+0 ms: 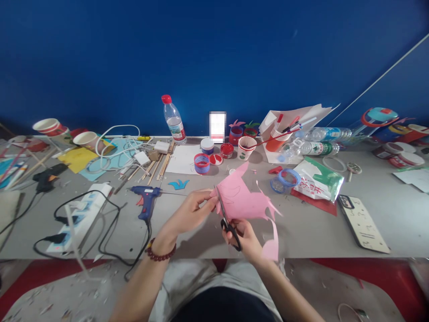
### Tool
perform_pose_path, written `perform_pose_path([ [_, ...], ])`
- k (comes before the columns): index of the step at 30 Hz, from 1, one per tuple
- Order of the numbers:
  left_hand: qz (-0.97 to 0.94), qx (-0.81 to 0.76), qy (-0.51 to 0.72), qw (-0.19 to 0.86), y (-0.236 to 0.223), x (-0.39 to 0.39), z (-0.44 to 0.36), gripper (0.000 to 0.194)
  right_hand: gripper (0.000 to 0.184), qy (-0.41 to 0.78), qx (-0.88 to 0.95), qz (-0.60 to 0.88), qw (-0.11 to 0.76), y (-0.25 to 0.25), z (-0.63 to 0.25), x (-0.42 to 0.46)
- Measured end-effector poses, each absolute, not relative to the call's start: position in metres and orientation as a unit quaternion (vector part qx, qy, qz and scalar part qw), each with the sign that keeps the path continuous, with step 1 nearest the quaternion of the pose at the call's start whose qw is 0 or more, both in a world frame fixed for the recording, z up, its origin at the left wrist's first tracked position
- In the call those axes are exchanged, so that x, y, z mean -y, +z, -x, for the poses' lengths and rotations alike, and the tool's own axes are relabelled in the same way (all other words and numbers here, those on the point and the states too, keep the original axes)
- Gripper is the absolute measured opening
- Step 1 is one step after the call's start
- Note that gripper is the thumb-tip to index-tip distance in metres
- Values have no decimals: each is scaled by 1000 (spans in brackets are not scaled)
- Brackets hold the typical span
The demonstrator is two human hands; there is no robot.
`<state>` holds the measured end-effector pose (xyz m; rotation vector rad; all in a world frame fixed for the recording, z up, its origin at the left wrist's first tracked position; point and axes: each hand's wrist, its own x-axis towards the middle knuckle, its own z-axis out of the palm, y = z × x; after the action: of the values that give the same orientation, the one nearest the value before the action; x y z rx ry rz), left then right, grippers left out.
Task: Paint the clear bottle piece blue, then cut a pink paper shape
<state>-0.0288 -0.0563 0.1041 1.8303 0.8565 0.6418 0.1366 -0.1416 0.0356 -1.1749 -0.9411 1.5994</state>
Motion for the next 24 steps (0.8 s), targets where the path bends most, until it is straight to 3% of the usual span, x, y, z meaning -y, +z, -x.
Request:
perform_pose_path([
  [8,-714,-366,325,500,94,64,24,38,58,694,350,428,462,26,-138,141],
  [14,-700,-403,355,471,93,62,27,25,59,700,342,431,456,25,-139,141],
  [24,-688,-414,362,473,94,63,29,30,63,695,352,452,435,28,-139,141],
])
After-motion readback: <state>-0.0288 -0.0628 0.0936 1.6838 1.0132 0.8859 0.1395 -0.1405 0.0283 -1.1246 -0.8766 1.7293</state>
